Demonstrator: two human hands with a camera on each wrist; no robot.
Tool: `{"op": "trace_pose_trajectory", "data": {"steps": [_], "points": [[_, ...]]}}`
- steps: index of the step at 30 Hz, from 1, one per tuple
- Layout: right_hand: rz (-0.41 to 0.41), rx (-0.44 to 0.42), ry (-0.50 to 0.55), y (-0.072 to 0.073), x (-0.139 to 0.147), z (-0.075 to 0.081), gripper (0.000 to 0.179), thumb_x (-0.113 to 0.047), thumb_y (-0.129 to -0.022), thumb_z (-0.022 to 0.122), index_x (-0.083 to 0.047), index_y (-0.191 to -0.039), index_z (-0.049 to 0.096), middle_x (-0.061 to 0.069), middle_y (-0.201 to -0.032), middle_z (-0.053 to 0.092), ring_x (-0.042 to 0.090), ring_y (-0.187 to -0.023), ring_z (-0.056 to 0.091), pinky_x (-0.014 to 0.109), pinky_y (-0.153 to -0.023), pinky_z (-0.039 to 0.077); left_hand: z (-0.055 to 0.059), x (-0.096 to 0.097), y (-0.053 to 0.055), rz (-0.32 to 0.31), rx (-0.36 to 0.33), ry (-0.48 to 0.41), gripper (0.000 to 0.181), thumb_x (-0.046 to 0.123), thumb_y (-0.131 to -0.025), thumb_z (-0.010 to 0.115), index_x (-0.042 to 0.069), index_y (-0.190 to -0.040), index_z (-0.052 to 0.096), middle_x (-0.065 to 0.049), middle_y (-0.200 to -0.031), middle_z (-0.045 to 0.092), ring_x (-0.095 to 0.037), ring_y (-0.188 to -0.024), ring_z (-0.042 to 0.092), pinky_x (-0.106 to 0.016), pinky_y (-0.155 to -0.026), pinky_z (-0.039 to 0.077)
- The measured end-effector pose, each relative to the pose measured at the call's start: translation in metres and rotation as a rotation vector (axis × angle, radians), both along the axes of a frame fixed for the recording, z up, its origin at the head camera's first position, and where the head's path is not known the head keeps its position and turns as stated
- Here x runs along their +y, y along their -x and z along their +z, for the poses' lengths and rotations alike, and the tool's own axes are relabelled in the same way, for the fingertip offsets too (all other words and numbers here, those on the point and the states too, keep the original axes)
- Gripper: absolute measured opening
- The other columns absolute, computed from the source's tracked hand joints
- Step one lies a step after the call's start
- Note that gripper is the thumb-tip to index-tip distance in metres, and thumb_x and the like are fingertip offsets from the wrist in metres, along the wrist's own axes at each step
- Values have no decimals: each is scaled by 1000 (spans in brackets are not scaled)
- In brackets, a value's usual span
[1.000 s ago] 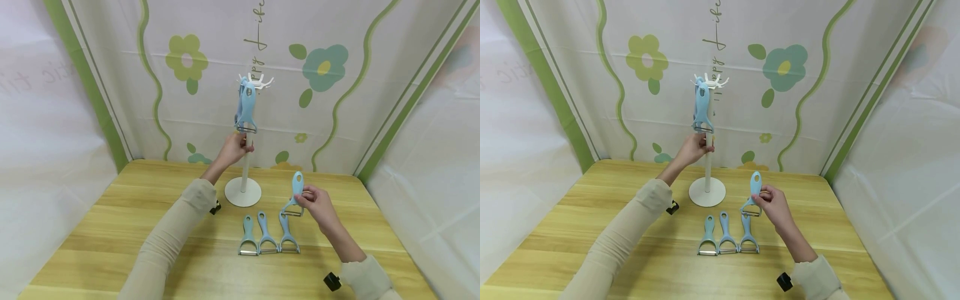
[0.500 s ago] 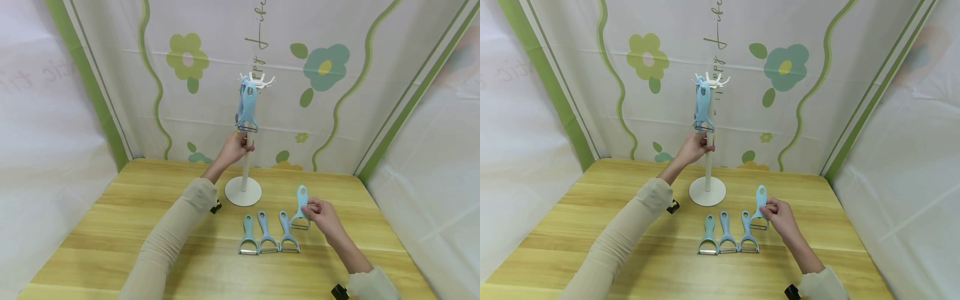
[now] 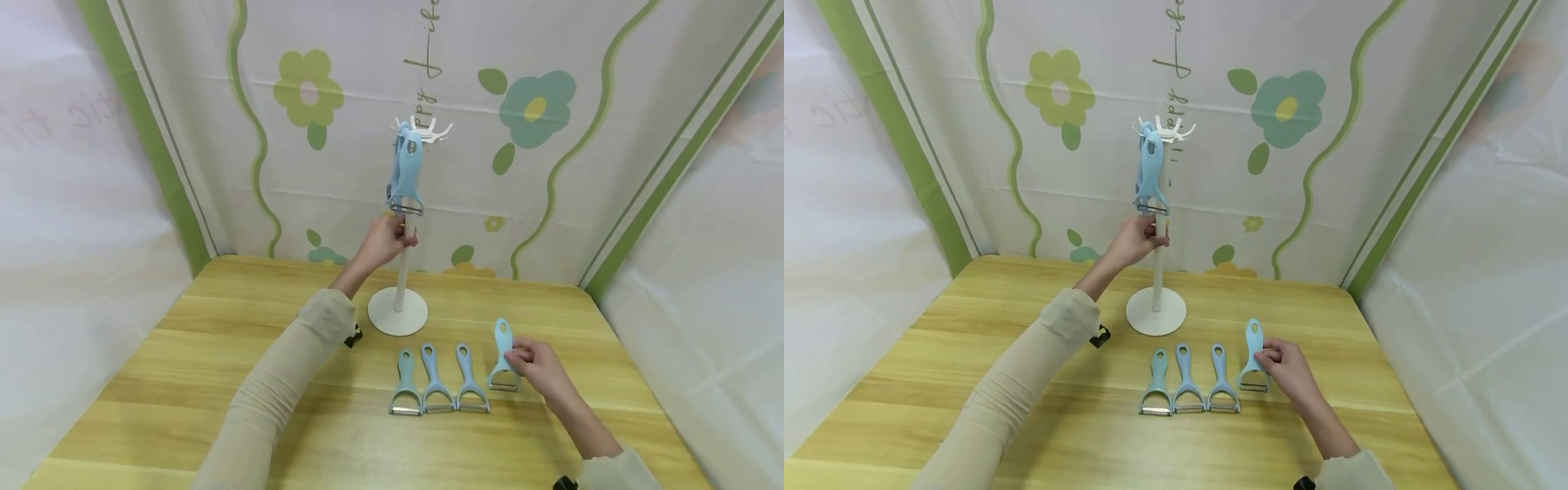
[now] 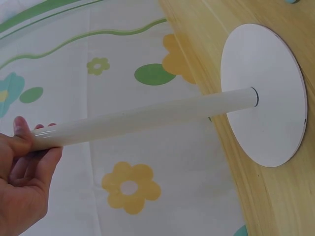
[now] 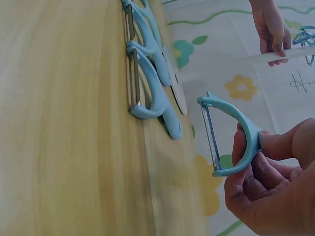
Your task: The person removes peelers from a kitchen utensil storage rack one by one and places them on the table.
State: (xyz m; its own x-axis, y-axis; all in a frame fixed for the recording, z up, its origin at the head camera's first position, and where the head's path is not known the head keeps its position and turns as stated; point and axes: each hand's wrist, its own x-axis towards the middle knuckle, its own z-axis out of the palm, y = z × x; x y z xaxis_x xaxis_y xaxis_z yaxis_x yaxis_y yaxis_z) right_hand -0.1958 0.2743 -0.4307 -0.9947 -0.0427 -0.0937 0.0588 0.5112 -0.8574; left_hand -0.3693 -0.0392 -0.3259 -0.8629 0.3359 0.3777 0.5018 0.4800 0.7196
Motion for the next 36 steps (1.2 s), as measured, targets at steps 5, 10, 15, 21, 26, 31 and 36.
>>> {"op": "trace_pose_trajectory", "data": {"steps": [5, 10, 15, 21, 26, 31, 36], "points": [[7, -35, -2, -4, 6, -7, 39, -3, -99, 57, 18, -130, 50, 23, -106, 73, 13, -89, 71, 26, -78, 59, -2, 1, -2, -4, -13, 9, 20, -2, -93, 65, -6, -113, 66, -18, -100, 75, -26, -94, 76, -36, -84, 61], [8, -61, 12, -4, 10, -13, 42, -1, -98, 56, 19, -134, 46, 24, -104, 73, 15, -88, 71, 32, -78, 61, -2, 2, -2, -1, -9, 12, 20, -2, -93, 66, -6, -112, 65, -19, -101, 74, -26, -94, 76, -36, -84, 61], [21, -76, -1, -3, 13, -15, 44, 1, -97, 58, 19, -135, 45, 17, -96, 74, 11, -82, 67, 25, -71, 58, -1, 2, -1, -4, -2, 7, 20, -2, -93, 66, -6, -112, 65, -19, -101, 74, -27, -94, 76, -35, -83, 62], [49, -108, -13, -2, 15, -21, 47, 2, -95, 61, 18, -135, 43, 10, -87, 71, 15, -78, 65, 23, -66, 55, -1, 1, 0, -19, 4, -9, 19, -2, -93, 65, -7, -111, 65, -20, -101, 73, -28, -94, 76, -35, -82, 62], [57, -132, 26, -1, 14, -27, 42, 5, -93, 61, 17, -130, 45, 13, -88, 69, 18, -78, 65, 26, -66, 57, -1, 0, 0, -19, -1, -9, 20, -2, -93, 65, -6, -112, 64, -20, -101, 74, -27, -94, 76, -35, -83, 62], [56, -130, 10, 1, 12, -29, 42, 4, -92, 62, 18, -128, 46, 16, -93, 66, 18, -81, 63, 26, -66, 56, -1, 0, 0, -20, -7, -19, 21, -4, -93, 65, -6, -113, 64, -19, -101, 74, -27, -94, 75, -35, -84, 61], [45, -150, -24, 3, 12, -31, 45, 2, -93, 62, 20, -131, 45, 17, -97, 64, 18, -83, 60, 25, -64, 54, 0, -1, 0, -24, -5, -19, 22, -3, -93, 65, -6, -114, 63, -20, -101, 73, -28, -95, 75, -36, -84, 61]]}}
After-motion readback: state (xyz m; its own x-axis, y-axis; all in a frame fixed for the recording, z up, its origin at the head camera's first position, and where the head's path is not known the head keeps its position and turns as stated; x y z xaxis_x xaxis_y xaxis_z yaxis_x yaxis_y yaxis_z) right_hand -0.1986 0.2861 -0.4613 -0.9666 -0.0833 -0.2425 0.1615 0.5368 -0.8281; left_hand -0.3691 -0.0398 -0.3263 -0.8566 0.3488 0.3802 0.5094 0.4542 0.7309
